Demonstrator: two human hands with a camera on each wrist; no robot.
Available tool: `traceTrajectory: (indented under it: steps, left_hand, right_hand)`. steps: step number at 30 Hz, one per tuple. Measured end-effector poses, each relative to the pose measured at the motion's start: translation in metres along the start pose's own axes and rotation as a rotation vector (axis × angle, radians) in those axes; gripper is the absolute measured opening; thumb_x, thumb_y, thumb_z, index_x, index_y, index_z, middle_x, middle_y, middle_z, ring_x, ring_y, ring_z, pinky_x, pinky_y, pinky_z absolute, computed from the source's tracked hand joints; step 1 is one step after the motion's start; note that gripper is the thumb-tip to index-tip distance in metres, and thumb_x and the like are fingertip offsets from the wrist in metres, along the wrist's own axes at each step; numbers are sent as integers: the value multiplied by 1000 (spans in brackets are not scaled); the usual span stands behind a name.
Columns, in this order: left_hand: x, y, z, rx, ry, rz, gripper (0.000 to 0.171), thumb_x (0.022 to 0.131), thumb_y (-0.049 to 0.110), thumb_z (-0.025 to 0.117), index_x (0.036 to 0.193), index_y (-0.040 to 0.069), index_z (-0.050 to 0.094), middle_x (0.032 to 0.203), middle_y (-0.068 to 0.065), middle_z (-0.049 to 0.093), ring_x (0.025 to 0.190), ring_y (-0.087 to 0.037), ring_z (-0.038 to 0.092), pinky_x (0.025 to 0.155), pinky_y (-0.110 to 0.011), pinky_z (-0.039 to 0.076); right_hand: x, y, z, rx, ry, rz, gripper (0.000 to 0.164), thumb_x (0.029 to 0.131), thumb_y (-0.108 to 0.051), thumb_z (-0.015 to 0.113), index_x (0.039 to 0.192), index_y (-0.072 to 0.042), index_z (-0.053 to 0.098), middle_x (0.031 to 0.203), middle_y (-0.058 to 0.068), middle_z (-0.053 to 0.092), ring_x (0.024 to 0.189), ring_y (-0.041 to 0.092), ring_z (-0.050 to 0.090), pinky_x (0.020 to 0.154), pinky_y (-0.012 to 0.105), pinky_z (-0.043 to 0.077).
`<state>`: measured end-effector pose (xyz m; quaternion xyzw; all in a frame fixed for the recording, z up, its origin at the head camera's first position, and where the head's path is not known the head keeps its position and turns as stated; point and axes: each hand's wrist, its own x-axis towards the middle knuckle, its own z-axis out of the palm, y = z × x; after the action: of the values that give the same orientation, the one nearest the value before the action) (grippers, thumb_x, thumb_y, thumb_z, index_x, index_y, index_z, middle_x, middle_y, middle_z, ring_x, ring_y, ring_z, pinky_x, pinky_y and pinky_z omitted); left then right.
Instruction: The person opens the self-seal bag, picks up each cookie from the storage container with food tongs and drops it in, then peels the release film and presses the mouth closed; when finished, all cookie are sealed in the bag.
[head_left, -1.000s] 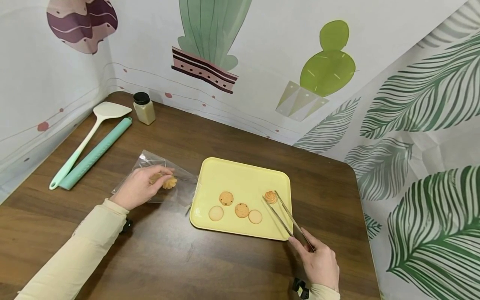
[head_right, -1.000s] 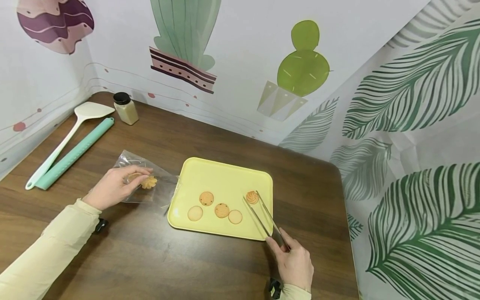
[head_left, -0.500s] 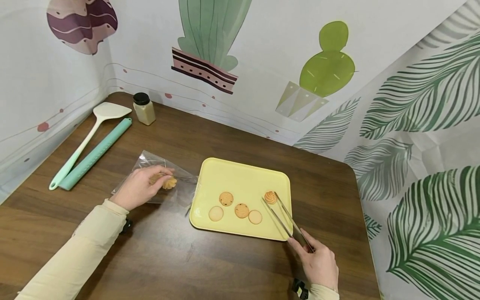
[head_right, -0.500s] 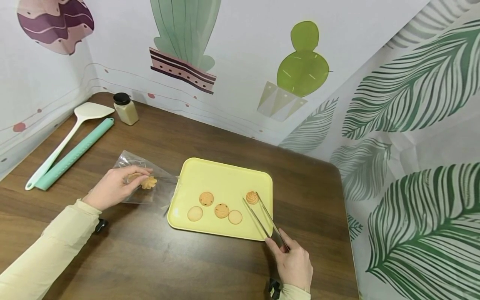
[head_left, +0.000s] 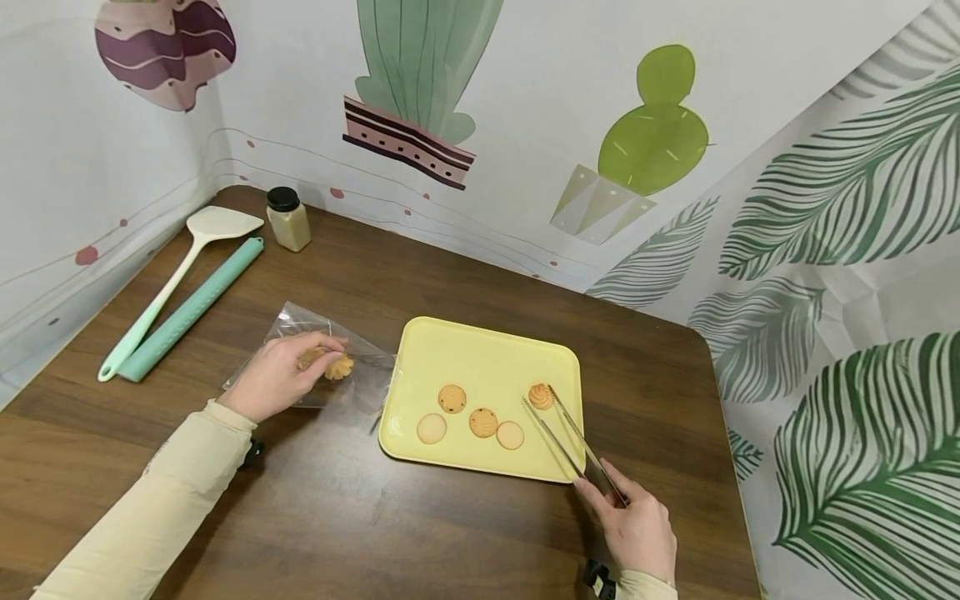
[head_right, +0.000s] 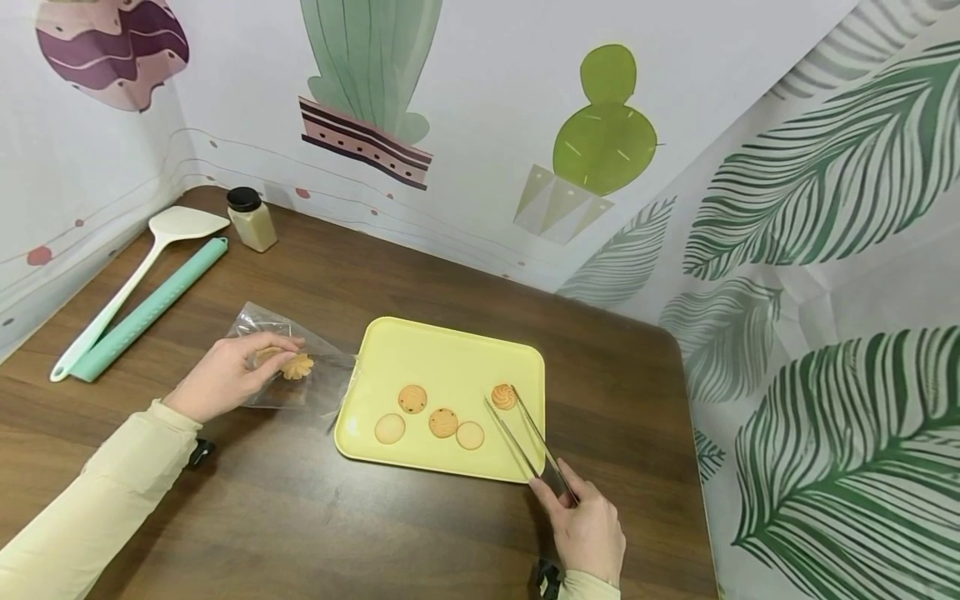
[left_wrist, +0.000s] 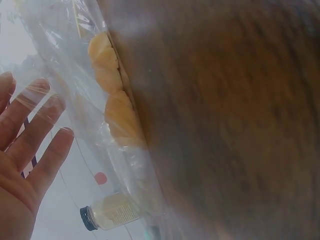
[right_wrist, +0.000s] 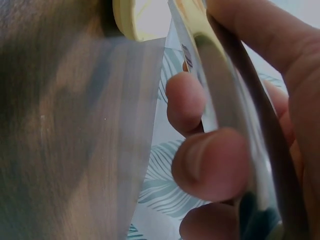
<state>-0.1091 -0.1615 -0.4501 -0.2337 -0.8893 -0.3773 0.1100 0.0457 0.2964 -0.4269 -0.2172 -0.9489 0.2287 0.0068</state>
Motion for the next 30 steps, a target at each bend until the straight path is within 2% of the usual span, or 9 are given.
traceTrajectory:
  steps: [14,30]
  left_hand:
    - [0,-2,0,-1,6,2,10,89,6,70,98,10,72,105,-6,72,97,-28,67,79,-48,52]
    - [0,-3,0,-4,9,2,10,90,7,70,99,9,72,106,-6,72,98,-28,67,80,-48,52]
  right_hand:
    - [0,1,1,-24,22,-19,60,75,-60,76,121,-22,71,68,-6,53,57,15,44,49,31,35]
    - [0,3,3,-26,86,-62,51,75,-50,81,116,-21,74,69,-7,57,53,13,43,48,30,36]
